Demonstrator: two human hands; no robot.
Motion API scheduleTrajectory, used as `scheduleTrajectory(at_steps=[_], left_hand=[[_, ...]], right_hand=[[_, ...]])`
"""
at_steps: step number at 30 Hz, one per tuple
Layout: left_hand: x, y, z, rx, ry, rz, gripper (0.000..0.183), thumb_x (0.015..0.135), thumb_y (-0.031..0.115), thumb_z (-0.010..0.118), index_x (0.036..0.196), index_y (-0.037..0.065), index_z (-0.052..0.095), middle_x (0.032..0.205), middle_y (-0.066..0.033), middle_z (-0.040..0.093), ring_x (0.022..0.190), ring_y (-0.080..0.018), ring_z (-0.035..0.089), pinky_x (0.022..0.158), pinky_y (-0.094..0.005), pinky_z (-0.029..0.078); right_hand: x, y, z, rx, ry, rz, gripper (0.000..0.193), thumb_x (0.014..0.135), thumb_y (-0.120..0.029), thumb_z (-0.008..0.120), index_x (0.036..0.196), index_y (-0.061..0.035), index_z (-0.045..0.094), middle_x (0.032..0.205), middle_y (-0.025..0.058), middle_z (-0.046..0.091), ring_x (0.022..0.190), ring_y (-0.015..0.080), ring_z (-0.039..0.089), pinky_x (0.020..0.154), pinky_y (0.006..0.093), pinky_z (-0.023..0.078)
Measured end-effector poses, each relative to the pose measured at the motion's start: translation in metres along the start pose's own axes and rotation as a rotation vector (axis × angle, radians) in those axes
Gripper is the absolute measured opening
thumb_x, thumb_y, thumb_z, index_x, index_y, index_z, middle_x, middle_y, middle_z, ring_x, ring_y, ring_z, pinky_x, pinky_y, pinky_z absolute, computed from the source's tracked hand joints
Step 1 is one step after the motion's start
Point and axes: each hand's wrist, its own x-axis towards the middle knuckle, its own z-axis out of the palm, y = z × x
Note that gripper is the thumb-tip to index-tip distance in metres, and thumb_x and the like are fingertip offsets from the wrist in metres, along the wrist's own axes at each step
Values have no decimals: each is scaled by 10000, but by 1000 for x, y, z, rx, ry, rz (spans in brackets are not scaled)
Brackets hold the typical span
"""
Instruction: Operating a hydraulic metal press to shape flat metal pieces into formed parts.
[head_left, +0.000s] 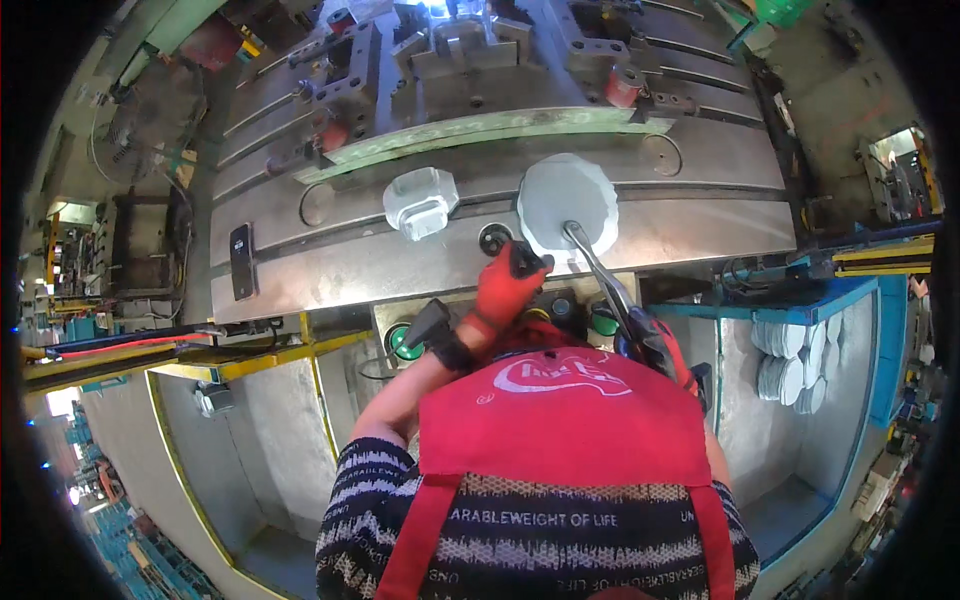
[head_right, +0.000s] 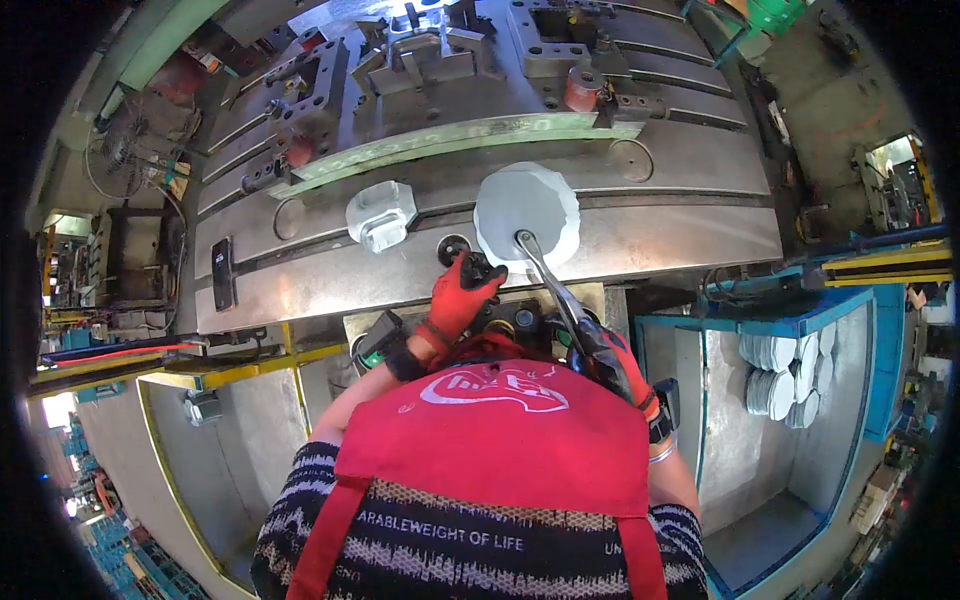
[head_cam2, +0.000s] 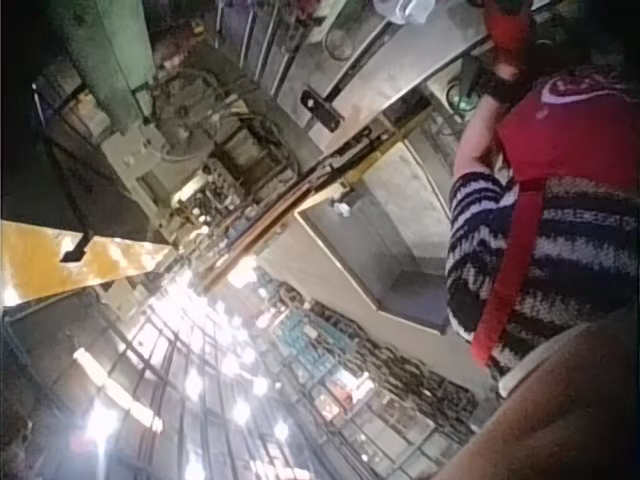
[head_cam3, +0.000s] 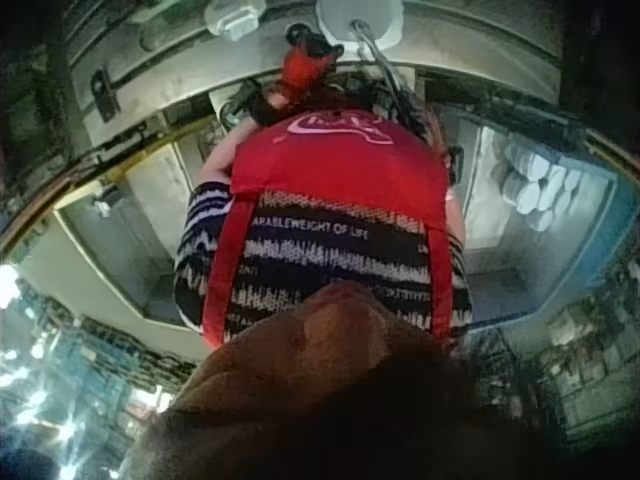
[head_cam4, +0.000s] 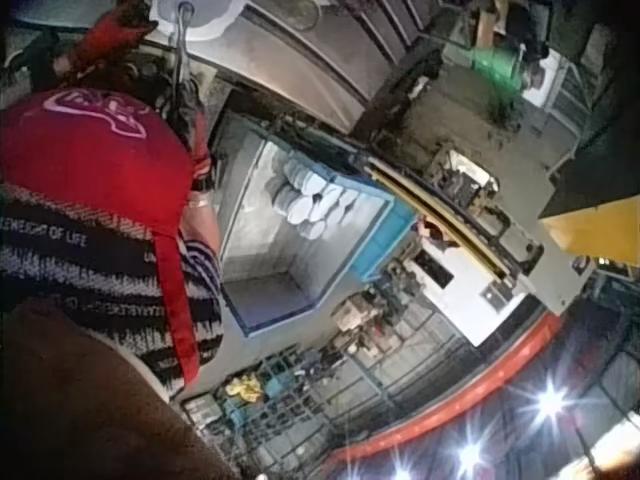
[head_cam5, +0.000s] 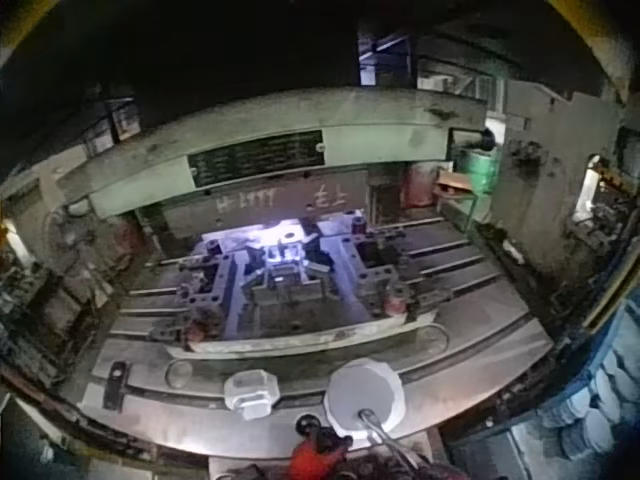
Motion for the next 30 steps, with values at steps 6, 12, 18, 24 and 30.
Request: scheduleTrajectory(at_steps=[6, 12, 18, 24, 30], left_hand=[[-8, -6, -6, -40, -66, 133, 293, 779, 204, 703, 985, 22, 602, 852, -94, 656, 751, -157, 617, 705, -304, 483], [-5, 1, -10, -383, 6, 45, 247, 810, 134, 666, 1026, 27, 613, 875, -56, 662, 789, -79, 585, 704, -262, 481], [8, 6, -17, -263, 129, 136, 300, 811, 112, 652, 1094, 36, 589, 951, -78, 653, 870, -132, 600, 778, -286, 472], [55, 16, -23, 86, 269, 320, 384, 776, 183, 678, 1123, 50, 578, 1032, -139, 609, 967, -294, 588, 842, -367, 460], [137, 15, -16, 256, 113, 144, 558, 741, 379, 687, 1166, 41, 556, 1136, -171, 583, 1024, -343, 563, 882, -408, 440]], right_hand=[[-4, 17, 3, 178, 351, 226, 310, 892, -168, 587, 1163, -23, 542, 1025, 24, 578, 908, 104, 534, 782, 241, 436], [4, 3, 4, -17, 127, 54, 349, 885, -124, 589, 1204, 7, 537, 1025, 31, 623, 942, 92, 537, 835, 239, 423], [5, 28, -10, -134, 88, 130, 370, 886, -130, 589, 1222, 13, 528, 1041, 34, 629, 933, 82, 536, 826, 243, 423], [8, 30, -15, -13, 48, 192, 363, 899, -156, 573, 1226, -4, 534, 1064, 23, 620, 970, 92, 538, 851, 245, 417], [7, 34, -23, 41, 67, 277, 365, 908, -160, 561, 1243, -22, 523, 1126, 25, 589, 1044, 95, 505, 898, 234, 390]])
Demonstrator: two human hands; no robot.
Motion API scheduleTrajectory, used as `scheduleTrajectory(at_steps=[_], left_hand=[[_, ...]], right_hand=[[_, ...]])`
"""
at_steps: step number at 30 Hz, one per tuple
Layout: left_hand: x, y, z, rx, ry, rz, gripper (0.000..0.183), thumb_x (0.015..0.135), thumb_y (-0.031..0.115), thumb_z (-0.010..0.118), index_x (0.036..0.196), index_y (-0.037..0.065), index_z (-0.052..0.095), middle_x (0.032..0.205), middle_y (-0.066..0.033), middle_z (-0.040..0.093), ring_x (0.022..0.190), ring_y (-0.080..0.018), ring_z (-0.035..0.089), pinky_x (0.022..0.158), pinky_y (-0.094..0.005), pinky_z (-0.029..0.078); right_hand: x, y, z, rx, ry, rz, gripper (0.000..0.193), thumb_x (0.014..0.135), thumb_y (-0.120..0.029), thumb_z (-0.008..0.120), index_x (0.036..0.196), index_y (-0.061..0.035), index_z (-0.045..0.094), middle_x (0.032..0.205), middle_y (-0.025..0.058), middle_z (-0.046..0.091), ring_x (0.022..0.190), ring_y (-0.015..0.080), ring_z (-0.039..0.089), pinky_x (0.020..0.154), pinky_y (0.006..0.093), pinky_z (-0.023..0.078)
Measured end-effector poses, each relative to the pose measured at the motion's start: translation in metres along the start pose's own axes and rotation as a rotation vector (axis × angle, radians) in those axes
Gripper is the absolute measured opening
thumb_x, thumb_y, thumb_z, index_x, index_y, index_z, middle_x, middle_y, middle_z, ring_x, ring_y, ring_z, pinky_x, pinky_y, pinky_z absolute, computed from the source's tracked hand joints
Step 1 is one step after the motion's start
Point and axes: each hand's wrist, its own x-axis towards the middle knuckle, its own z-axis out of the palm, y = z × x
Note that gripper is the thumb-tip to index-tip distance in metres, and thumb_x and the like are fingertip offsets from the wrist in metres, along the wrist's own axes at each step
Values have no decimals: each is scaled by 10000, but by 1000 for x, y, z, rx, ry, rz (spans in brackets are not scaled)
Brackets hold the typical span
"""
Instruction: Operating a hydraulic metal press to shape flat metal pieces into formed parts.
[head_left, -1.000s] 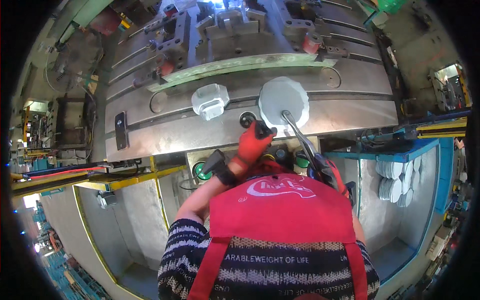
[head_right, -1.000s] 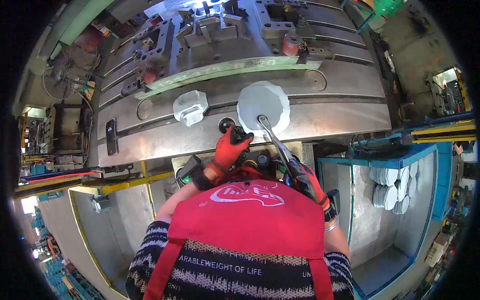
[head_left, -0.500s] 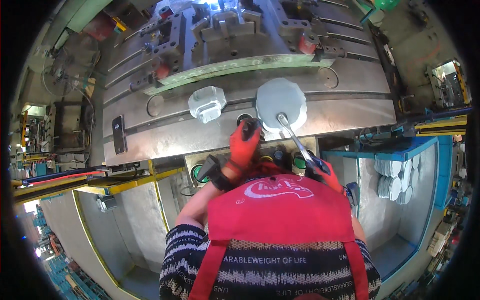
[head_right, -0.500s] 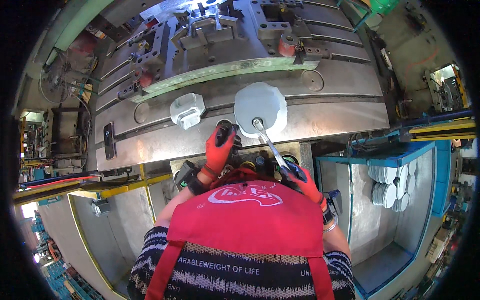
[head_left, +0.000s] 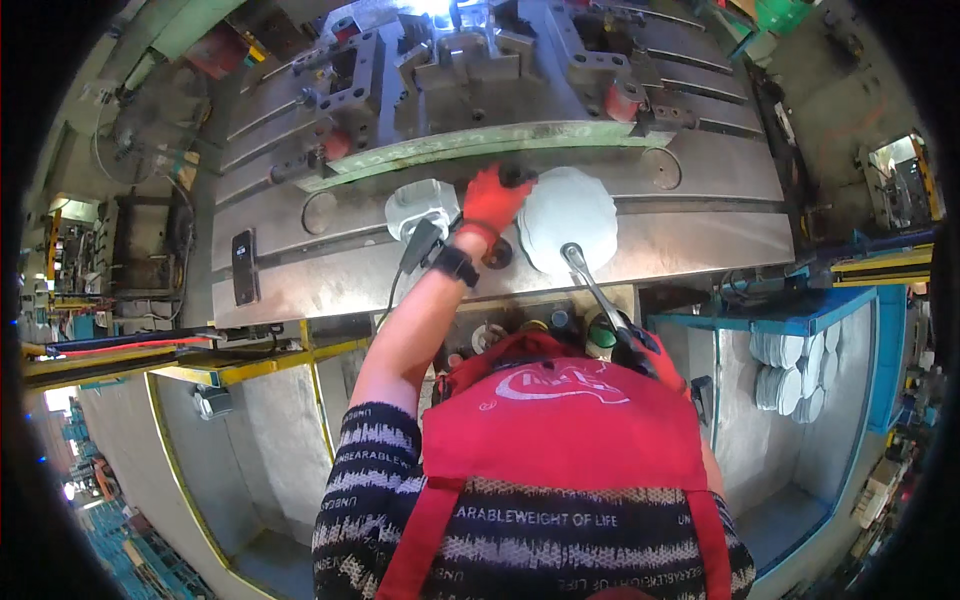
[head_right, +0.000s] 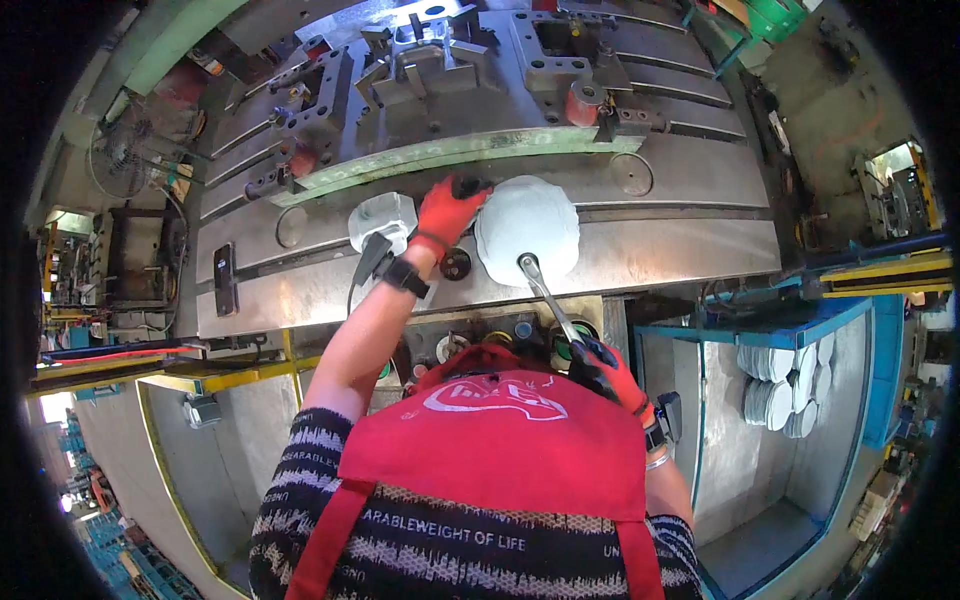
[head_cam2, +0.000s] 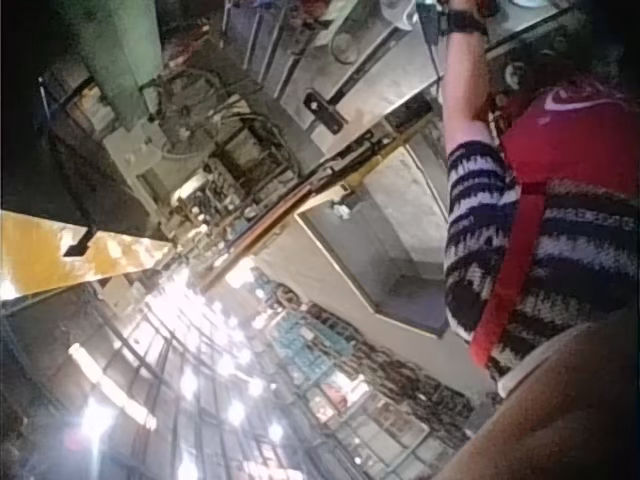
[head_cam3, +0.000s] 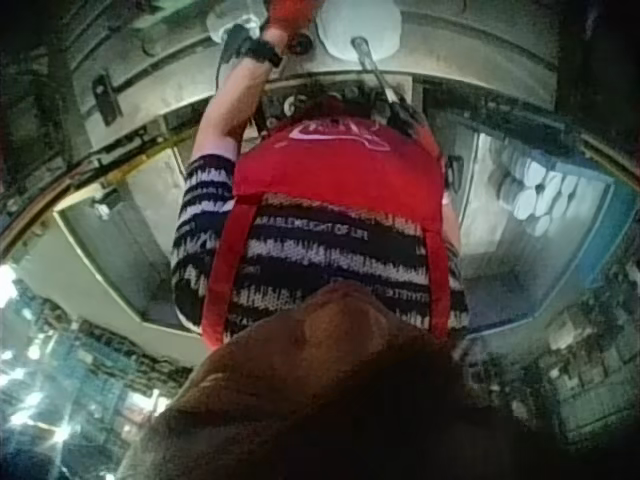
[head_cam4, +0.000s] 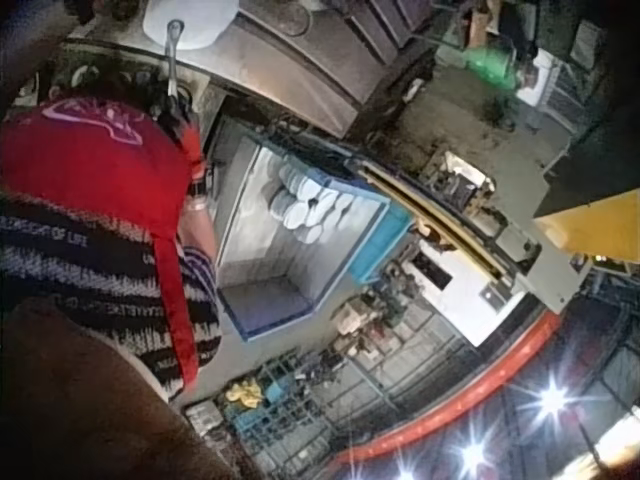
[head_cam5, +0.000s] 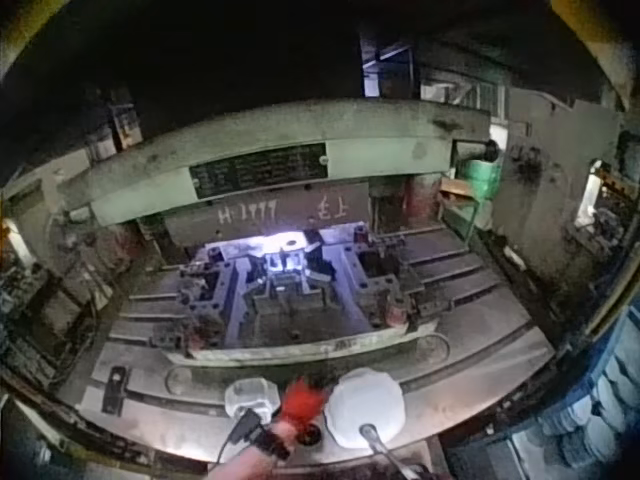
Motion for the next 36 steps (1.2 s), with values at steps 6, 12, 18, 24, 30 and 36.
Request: scheduleTrajectory(at_steps=[6, 12, 18, 24, 30, 36], left_hand=[[46, 10, 2, -12, -197, 61, 768, 638, 536, 715, 1195, 32, 556, 1214, -191, 561, 1140, -330, 523, 949, -378, 416], [68, 12, 7, 327, -510, -104, 822, 585, 628, 687, 1165, 52, 599, 1190, -179, 582, 1097, -324, 554, 949, -375, 426], [74, 12, 8, 299, -551, -129, 776, 582, 613, 702, 1099, 38, 636, 1134, -173, 615, 1049, -321, 584, 902, -370, 455], [70, 6, 11, 309, -417, -151, 684, 617, 566, 704, 1046, 36, 658, 1100, -185, 626, 1038, -317, 593, 887, -368, 465], [58, 19, 9, 206, -405, -59, 728, 686, 480, 692, 1246, 53, 510, 1238, -185, 543, 1162, -296, 510, 958, -371, 406], [8, -6, -19, -284, -53, -58, 508, 765, 337, 675, 1151, 23, 571, 1089, -173, 623, 1013, -292, 594, 864, -356, 457]], right_hand=[[4, 28, -14, 204, -47, 25, 326, 920, -149, 543, 1221, -25, 524, 1089, 29, 590, 1014, 99, 513, 880, 240, 399], [-16, -35, 19, 337, -94, -44, 146, 948, -196, 498, 929, -63, 555, 733, -16, 496, 663, 73, 461, 586, 232, 370], [-20, -48, 17, 280, -29, 28, 226, 949, -300, 490, 914, -84, 550, 667, -23, 467, 572, 70, 407, 512, 226, 323], [-27, -52, 28, 566, 106, -18, 314, 932, -358, 502, 1020, -64, 570, 732, -11, 508, 624, 67, 447, 534, 216, 352], [-27, -37, 5, 446, -15, -45, 278, 927, -299, 519, 1045, -52, 565, 746, -4, 528, 626, 83, 482, 535, 214, 377], [-23, -84, 38, 245, -46, -151, 304, 954, -287, 479, 1115, -37, 546, 627, -19, 455, 495, 63, 399, 446, 205, 326]])
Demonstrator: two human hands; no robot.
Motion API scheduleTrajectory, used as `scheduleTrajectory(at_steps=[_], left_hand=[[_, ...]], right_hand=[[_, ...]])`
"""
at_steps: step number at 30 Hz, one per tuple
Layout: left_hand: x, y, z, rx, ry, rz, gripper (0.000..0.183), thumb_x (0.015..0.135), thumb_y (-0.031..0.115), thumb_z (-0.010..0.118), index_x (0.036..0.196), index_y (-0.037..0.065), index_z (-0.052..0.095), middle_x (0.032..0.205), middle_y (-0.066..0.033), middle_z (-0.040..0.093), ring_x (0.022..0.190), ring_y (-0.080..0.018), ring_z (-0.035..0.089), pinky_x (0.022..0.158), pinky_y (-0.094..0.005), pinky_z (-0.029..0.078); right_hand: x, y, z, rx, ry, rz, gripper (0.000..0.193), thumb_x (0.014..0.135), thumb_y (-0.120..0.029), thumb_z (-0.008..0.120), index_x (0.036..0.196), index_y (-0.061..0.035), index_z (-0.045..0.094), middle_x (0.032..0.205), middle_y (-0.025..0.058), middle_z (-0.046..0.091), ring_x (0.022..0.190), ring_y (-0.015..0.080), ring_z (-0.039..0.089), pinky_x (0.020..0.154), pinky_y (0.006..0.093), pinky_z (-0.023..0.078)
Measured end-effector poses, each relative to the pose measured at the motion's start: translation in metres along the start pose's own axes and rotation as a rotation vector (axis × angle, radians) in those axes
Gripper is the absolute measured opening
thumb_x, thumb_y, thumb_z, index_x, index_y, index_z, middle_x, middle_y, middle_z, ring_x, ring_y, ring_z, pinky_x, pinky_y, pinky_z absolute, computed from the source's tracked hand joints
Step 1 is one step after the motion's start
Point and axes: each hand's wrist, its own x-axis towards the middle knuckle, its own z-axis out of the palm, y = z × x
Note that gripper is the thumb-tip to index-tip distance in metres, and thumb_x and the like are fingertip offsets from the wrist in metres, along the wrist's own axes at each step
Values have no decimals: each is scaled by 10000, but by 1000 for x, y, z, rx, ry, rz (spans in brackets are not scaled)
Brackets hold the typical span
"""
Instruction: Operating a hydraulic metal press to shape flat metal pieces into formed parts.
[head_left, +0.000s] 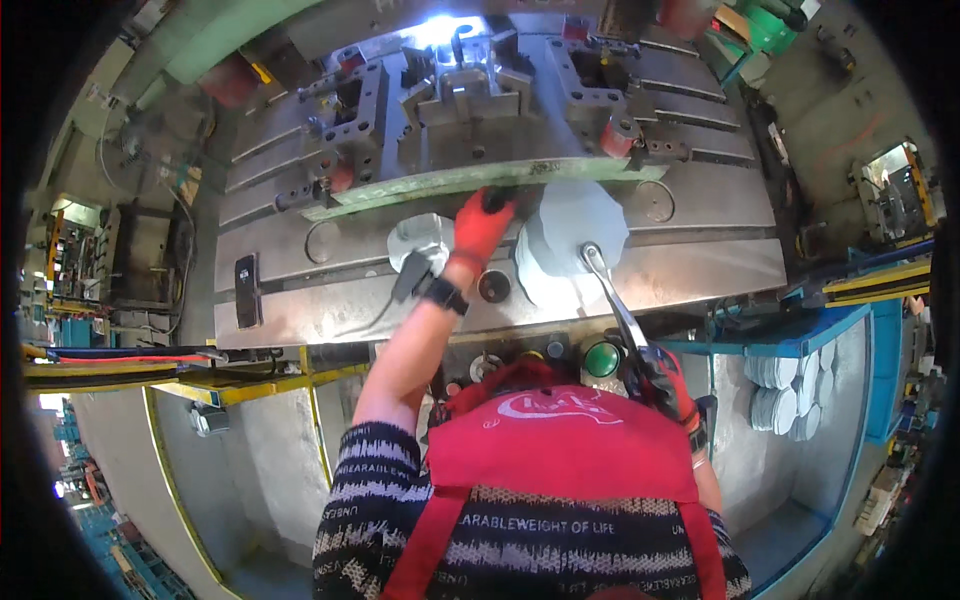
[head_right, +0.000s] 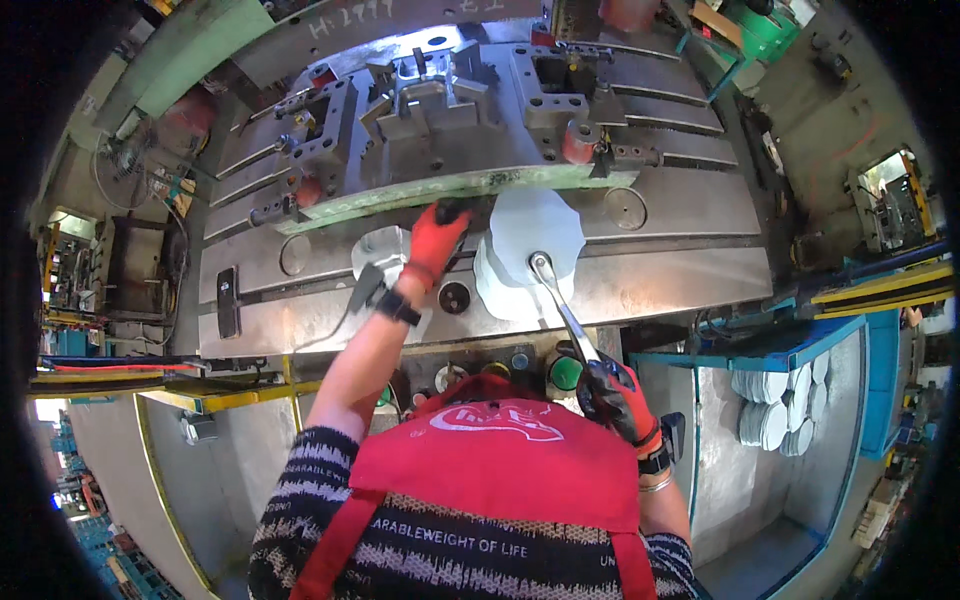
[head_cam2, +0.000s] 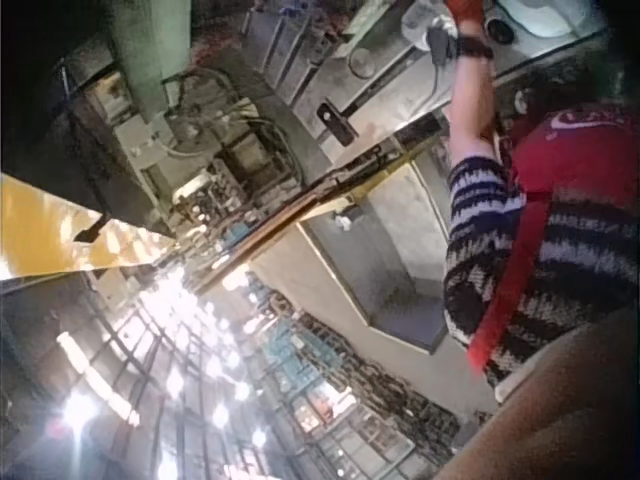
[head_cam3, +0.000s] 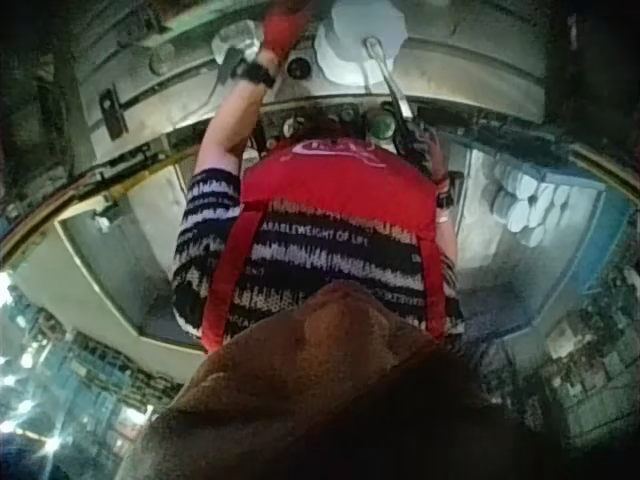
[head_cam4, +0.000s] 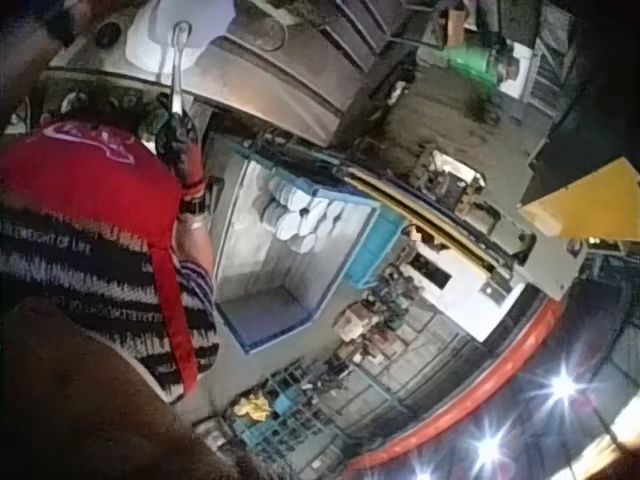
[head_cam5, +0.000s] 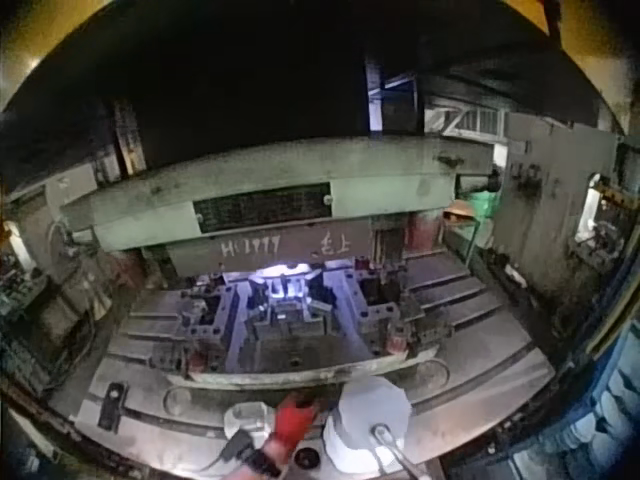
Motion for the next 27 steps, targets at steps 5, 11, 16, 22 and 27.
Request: scheduleTrajectory(at_steps=[5, 11, 16, 22, 27], left_hand=[[-63, 3, -14, -348, 250, 70, 314, 830, 192, 645, 1085, 16, 594, 970, -74, 662, 892, -128, 609, 791, -281, 474], [-120, 14, -33, -406, 118, 137, 289, 842, 62, 618, 1124, 9, 583, 1002, -33, 636, 890, -86, 568, 807, -240, 456], [-148, 9, -46, -218, 151, 151, 292, 785, 86, 662, 1067, 29, 610, 945, -101, 656, 852, -169, 630, 757, -296, 486], [-159, -11, -46, -322, 132, 20, 305, 789, 95, 665, 1085, 45, 607, 970, -106, 655, 880, -186, 630, 773, -309, 487], [-160, -13, -43, -362, 106, 3, 334, 787, 87, 666, 1109, 32, 595, 1003, -103, 647, 902, -176, 622, 802, -303, 484]], right_hand=[[32, -52, 45, 81, -72, 19, 316, 956, -279, 473, 1152, -40, 541, 635, -21, 452, 482, 48, 392, 404, 196, 316], [120, -82, 75, -16, -145, -40, 286, 943, -382, 471, 961, -104, 541, 626, -20, 451, 449, 60, 404, 385, 205, 327], [187, -96, 95, -52, -277, -123, 346, 937, -313, 484, 1210, -103, 514, 631, -12, 471, 440, 74, 421, 369, 217, 334], [240, -92, 99, -32, -316, -247, 249, 921, -273, 498, 1093, -99, 543, 653, -33, 476, 449, 58, 395, 383, 208, 312], [257, -93, 102, 23, -305, -257, 218, 912, -276, 524, 1049, -109, 552, 646, -54, 453, 498, 38, 393, 410, 198, 299]])
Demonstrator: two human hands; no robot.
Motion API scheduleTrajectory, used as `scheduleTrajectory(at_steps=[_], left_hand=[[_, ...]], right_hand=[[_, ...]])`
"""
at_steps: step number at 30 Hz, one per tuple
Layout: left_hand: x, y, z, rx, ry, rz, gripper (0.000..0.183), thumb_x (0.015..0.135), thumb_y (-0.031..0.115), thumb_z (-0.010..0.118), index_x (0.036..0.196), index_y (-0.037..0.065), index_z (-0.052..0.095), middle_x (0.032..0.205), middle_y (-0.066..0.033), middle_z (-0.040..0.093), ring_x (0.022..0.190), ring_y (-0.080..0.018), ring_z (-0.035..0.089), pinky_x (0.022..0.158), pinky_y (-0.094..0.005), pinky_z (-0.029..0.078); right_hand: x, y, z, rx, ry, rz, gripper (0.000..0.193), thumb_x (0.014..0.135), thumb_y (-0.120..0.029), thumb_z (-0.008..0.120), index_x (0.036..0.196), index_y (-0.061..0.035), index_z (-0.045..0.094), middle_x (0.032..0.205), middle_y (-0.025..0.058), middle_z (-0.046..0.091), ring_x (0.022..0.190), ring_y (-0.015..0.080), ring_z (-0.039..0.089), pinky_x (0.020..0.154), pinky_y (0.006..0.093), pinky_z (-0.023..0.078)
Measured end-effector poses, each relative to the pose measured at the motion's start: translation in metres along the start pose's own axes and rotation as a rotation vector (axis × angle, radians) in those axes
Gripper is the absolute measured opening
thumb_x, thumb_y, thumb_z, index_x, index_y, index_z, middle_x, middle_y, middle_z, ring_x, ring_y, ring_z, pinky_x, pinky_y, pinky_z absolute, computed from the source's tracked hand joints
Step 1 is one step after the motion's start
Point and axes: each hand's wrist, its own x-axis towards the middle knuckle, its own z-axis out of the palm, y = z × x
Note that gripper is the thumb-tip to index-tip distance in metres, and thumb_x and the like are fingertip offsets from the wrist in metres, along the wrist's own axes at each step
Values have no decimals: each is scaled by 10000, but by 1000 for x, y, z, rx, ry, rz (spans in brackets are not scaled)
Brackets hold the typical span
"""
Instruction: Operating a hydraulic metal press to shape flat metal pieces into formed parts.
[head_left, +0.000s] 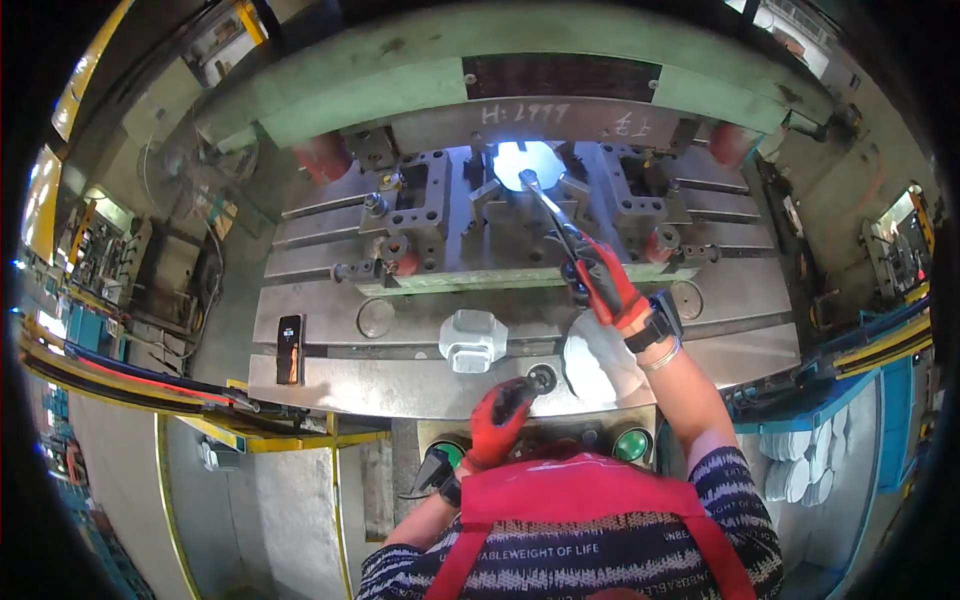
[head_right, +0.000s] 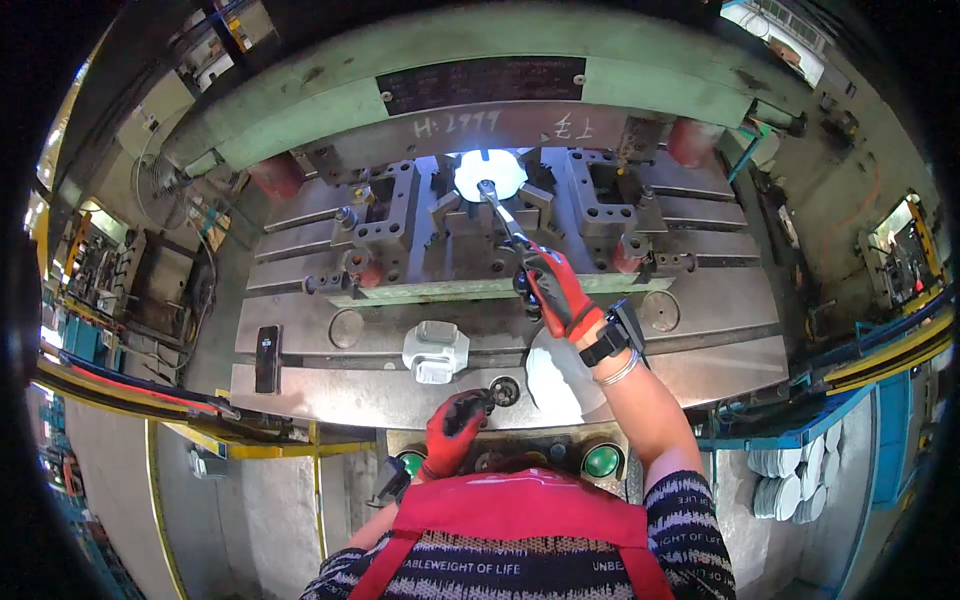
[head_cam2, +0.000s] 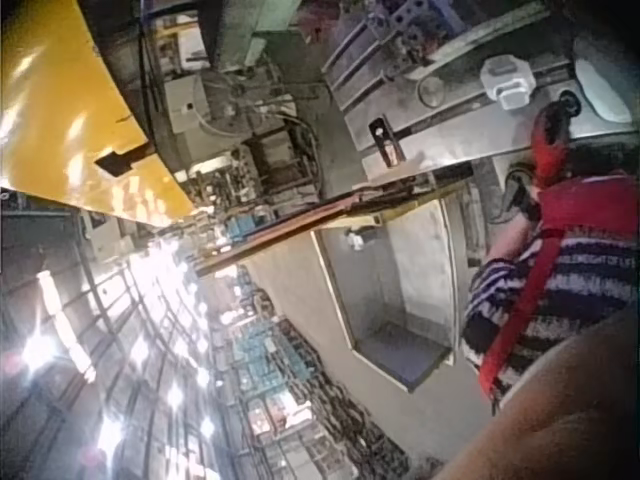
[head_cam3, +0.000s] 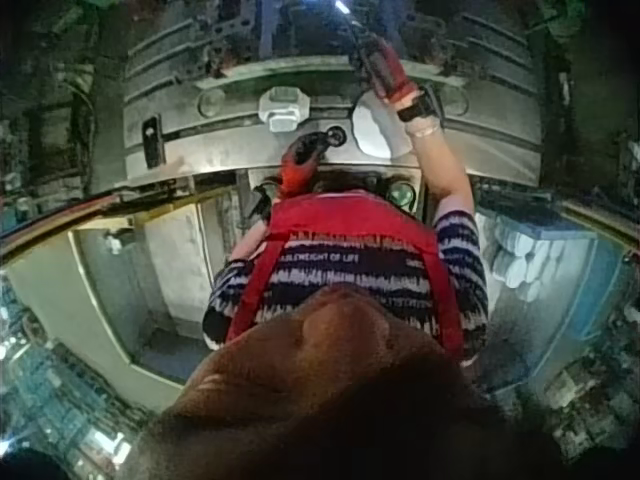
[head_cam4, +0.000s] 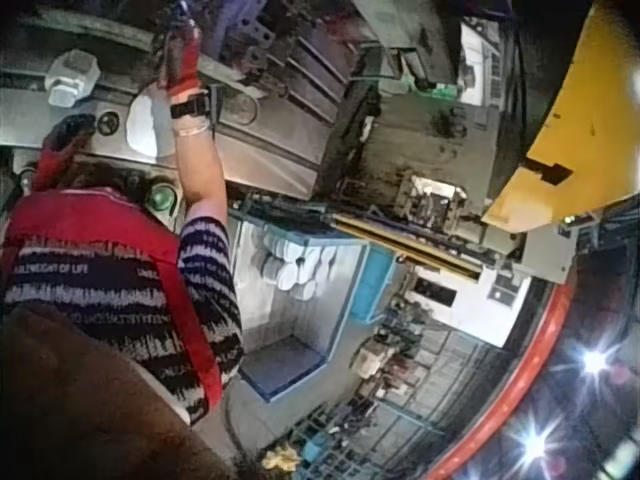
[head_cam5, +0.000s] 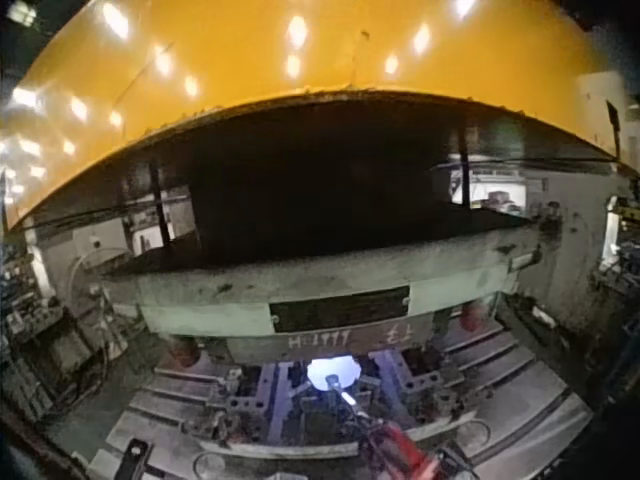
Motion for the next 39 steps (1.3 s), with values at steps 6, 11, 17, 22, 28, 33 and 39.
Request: scheduleTrajectory(at_steps=[6, 11, 17, 22, 28, 33, 39], left_hand=[[-1, -8, 6, -67, -34, -18, 362, 786, 53, 645, 1140, 29, 576, 1018, -104, 639, 922, -163, 612, 825, -295, 477], [0, -1, 8, -28, -78, -25, 373, 783, 32, 628, 1150, 27, 569, 1022, -108, 637, 932, -163, 608, 830, -293, 474], [-2, 17, -8, -1, 7, 19, 339, 822, 36, 610, 1157, 24, 563, 1051, -87, 630, 941, -162, 600, 824, -296, 479], [-24, 1, -63, -39, 510, 120, 320, 867, 14, 552, 1185, -11, 528, 1136, -106, 596, 1022, -169, 573, 893, -289, 450], [-90, -100, -160, -45, 866, -129, 414, 857, 59, 589, 1256, 36, 481, 1198, -61, 561, 1073, -155, 515, 925, -297, 404], [-131, -126, -169, -193, 449, -812, 641, 782, 163, 704, 1331, 65, 390, 1138, -46, 563, 964, -119, 524, 791, -261, 431], [-134, -197, -147, 190, 424, -565, 817, 691, 197, 761, 1359, 23, 323, 1260, -148, 484, 1094, -219, 515, 897, -323, 436]], right_hand=[[1, -3, -6, -203, -52, -125, 259, 908, -270, 544, 1109, -108, 555, 634, -54, 444, 508, 40, 399, 425, 208, 307], [1, -10, -19, -142, -52, -26, 274, 905, -278, 548, 1125, -114, 558, 634, -51, 450, 478, 48, 384, 420, 220, 299], [-37, -9, -6, 11, 61, 133, 196, 916, -312, 520, 861, -124, 535, 605, -31, 429, 461, 68, 398, 398, 225, 278], [-143, 25, -24, -97, 310, -49, 370, 902, -298, 529, 1214, -103, 490, 641, -21, 446, 469, 76, 420, 386, 230, 351], [-327, 183, -162, -291, 1452, -140, 516, 831, -302, 644, 1249, -31, 510, 768, 39, 549, 666, 135, 497, 593, 284, 406], [-426, 298, -262, -912, 1321, 322, 532, 734, -388, 735, 1130, -64, 588, 840, 96, 635, 724, 180, 581, 646, 314, 452], [-377, 304, -197, -351, 907, 474, 567, 657, -157, 810, 1145, -29, 551, 889, 86, 653, 698, 162, 611, 589, 305, 479]])
